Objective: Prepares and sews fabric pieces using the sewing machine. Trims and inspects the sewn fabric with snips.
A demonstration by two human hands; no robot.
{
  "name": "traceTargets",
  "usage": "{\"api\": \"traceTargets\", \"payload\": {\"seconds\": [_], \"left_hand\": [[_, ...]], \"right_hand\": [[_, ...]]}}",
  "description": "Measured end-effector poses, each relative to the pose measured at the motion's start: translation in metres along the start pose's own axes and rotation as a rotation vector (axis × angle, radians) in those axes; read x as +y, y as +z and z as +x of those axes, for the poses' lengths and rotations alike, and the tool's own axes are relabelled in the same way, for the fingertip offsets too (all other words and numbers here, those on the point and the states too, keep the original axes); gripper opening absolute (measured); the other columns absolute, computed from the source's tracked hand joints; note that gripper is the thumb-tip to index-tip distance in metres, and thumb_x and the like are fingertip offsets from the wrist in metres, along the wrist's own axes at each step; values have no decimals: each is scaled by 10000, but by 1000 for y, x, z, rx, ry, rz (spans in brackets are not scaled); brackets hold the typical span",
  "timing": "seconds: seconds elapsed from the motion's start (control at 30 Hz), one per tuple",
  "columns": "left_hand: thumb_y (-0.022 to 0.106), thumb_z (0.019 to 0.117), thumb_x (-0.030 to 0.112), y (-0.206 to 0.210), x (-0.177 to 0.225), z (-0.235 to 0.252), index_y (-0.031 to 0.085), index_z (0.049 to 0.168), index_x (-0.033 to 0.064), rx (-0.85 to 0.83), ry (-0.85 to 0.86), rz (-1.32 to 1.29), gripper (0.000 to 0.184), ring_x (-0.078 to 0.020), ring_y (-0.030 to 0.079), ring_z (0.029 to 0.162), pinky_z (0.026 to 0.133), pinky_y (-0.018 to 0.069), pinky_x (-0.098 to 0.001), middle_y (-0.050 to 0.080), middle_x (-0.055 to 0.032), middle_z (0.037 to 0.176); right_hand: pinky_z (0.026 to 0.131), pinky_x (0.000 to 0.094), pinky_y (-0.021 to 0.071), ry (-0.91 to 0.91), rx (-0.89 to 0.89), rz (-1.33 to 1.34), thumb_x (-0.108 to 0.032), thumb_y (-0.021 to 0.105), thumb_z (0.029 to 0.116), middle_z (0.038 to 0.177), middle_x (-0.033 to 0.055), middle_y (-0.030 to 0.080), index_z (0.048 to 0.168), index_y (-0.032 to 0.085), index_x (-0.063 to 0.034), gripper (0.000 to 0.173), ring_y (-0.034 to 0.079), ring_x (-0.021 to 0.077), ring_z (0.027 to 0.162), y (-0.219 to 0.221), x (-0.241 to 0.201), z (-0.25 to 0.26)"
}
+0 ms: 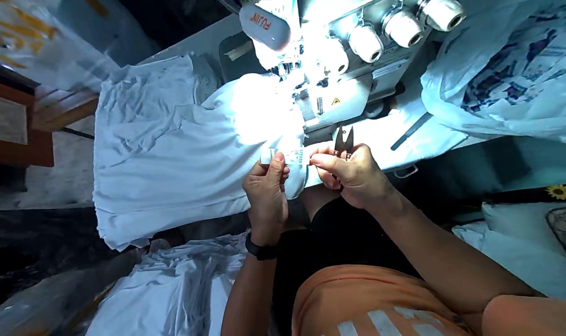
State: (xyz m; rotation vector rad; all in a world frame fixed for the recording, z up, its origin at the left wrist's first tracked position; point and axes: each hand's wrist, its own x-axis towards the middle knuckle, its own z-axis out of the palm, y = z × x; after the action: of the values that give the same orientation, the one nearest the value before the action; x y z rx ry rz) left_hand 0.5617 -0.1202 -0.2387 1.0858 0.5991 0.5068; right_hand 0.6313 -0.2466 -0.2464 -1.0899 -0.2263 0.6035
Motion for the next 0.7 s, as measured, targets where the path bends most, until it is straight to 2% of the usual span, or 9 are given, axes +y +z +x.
{"api": "traceTargets", "payload": {"seconds": [0.13,0.2,0.3,0.37,0.4,0.47,0.57,0.63,0.7], "left_hand": [[551,1052,116,-3,-4,-1,708,965,116,-57,-5,-68,180,-27,666,735,698,570,-176,703,30,845],[575,1050,236,-15,-4,2,696,1108,151,-158,84,16,158,-43,674,962,823,569,-218,713,42,1092],[686,960,438,-35,9,10,553,1330,64,-412,448,477,543,-78,512,1335,1115,445,-307,571,5,1417],[757,915,285,-39,19,12,641,1212,-6,-511,587,718,432,-122,593,1243,1141,398,-411,677,-69,1274],[773,891,193,-40,22,12,683,1112,3,-530,605,802,305,-121,649,1117,1145,359,-498,724,-60,1115],[757,880,88,-40,22,13,714,932,27,-537,642,855,91,-85,680,922,1156,350,-515,723,-23,889],[729,926,86,-39,19,14,710,911,14,-494,824,888,76,-111,684,925,1148,362,-484,718,-59,882],[702,968,124,-41,17,13,707,931,34,-429,1019,968,98,-144,669,966,1154,321,-501,698,-76,906],[682,985,133,-43,14,11,699,950,82,-416,1185,1052,64,-167,643,1002,1159,281,-535,665,-64,923]], "right_hand": [[408,144,386,-138,58,-117,13,669,918,623,-61,599,799,694,-98,164,443,-16,448,4,5,2],[454,125,417,-256,-9,-312,-7,667,917,686,-74,609,831,676,-97,124,479,-31,505,-2,3,2],[522,94,410,-428,-170,-658,-43,644,880,702,-45,587,799,674,-52,87,494,-51,583,-12,-4,4],[554,117,408,-505,-270,-782,-79,629,874,735,-8,600,755,676,-51,131,511,-23,630,-15,-5,6],[549,126,404,-542,-295,-823,-91,628,879,750,5,612,758,695,-48,145,511,-13,632,-14,-6,6],[546,145,404,-619,-289,-883,-87,635,890,784,29,632,801,724,-36,135,509,10,631,-11,-8,6],[564,130,419,-575,-129,-863,-76,649,922,783,33,642,864,735,-8,124,512,4,628,-7,-11,1],[482,102,368,-343,-4,-778,-125,634,969,663,-62,571,805,669,-85,173,463,-55,528,-5,-16,-5],[411,129,359,-50,-14,-569,-165,618,1010,616,-83,617,765,659,-139,249,462,-39,450,-4,-19,-6]]}}
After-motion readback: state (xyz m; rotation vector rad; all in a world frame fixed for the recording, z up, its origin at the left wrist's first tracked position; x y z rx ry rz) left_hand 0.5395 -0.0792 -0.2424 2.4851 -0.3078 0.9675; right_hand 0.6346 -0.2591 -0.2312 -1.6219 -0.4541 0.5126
